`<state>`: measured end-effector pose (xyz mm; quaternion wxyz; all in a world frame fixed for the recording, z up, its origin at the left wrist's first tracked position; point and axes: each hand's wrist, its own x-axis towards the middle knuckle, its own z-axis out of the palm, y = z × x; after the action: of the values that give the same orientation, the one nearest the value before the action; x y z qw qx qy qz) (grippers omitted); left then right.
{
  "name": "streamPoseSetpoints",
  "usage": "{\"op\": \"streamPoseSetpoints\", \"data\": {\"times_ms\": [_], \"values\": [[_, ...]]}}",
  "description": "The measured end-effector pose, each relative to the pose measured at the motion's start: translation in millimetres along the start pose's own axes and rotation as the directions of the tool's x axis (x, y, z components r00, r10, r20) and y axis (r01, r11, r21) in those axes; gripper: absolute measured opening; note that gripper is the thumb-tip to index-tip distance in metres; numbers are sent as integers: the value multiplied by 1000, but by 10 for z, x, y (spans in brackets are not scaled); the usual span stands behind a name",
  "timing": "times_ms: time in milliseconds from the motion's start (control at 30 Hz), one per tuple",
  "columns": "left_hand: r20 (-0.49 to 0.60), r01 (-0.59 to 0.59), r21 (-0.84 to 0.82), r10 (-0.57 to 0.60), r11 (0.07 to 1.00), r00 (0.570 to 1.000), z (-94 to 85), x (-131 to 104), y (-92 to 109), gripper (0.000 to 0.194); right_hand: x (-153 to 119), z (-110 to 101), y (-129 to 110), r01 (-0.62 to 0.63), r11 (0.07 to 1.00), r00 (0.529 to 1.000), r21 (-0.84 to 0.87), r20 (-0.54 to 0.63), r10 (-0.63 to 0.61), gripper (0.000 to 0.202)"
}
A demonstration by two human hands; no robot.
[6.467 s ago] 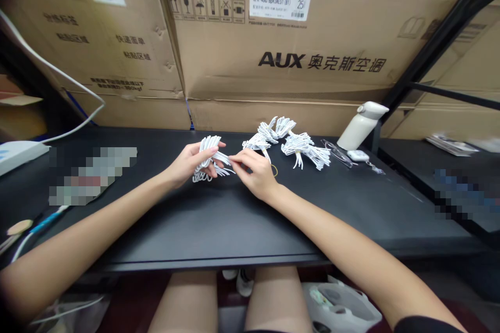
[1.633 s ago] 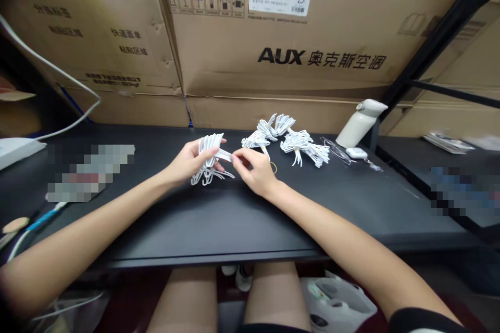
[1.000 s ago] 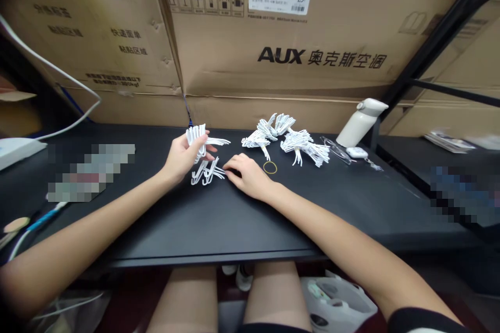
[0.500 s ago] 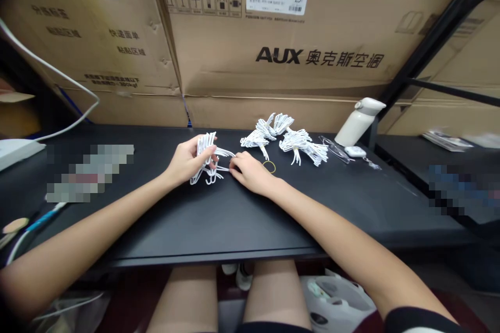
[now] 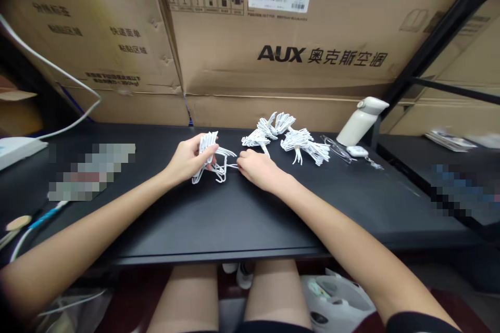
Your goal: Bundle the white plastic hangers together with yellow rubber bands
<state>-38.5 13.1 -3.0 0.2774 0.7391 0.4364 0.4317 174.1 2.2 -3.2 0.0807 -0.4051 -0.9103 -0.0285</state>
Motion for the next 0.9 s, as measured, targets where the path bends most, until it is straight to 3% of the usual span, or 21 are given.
{"op": "streamPoseSetpoints", "data": {"times_ms": [100, 300, 467, 767, 900], "values": [[17, -35, 87, 34, 996, 999, -4, -7, 5, 31, -14, -11, 23, -5, 998, 1000, 56, 8, 5, 15], [42, 7, 5, -7, 1000, 999, 14, 2, -49, 33, -1, 79, 61, 25, 998, 999, 50, -30, -23, 17], [50, -12, 61, 9, 998, 999, 12, 5, -82, 33, 9, 109, 89, 51, 991, 997, 120, -57, -44, 17], [55, -13, 112, 7, 994, 998, 16, 11, -54, 35, 24, 87, 174, 19, 998, 996, 61, -86, -14, 17], [51, -23, 152, 16, 988, 999, 13, 11, -56, 35, 34, 131, 222, 39, 987, 993, 155, -119, -21, 15]]}}
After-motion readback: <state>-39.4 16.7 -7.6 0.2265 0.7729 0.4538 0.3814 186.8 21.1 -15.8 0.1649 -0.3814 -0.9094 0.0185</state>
